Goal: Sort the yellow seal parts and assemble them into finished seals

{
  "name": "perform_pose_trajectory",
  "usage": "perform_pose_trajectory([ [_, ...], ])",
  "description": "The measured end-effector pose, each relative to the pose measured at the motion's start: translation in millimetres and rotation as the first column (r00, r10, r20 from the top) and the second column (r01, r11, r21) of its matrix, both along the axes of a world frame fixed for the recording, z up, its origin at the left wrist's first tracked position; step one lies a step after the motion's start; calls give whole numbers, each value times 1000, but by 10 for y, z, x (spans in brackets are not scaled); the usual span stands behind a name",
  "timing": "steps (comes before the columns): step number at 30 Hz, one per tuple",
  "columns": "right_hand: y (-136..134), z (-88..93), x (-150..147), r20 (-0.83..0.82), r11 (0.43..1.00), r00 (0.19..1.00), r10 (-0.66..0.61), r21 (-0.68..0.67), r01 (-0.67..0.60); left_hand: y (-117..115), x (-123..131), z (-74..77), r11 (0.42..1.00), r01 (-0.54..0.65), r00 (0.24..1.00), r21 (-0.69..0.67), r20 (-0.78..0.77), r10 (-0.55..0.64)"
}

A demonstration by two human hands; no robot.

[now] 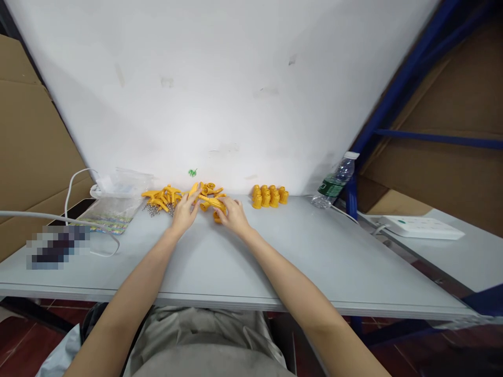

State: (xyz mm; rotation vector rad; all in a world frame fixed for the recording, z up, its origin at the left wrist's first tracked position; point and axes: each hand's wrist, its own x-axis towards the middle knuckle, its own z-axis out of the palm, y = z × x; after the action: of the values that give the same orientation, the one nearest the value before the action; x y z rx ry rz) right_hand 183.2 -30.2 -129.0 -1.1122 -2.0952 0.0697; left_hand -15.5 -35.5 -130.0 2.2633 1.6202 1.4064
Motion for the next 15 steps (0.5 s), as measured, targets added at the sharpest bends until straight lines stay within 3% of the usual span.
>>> perform_pose_trajectory([
  [6,-4,58,79,128,993,990,-67,110,53,-1,-7,-28,992,-104,982,-77,-166,90],
  [10,1,88,83,176,981,980,-92,183,59,-18,-2,0,985,-167,966,-45,-209,154],
  [15,19,118,92,285,981,949,-134,174,86,-71,35,48,983,-176,949,-53,-274,155],
])
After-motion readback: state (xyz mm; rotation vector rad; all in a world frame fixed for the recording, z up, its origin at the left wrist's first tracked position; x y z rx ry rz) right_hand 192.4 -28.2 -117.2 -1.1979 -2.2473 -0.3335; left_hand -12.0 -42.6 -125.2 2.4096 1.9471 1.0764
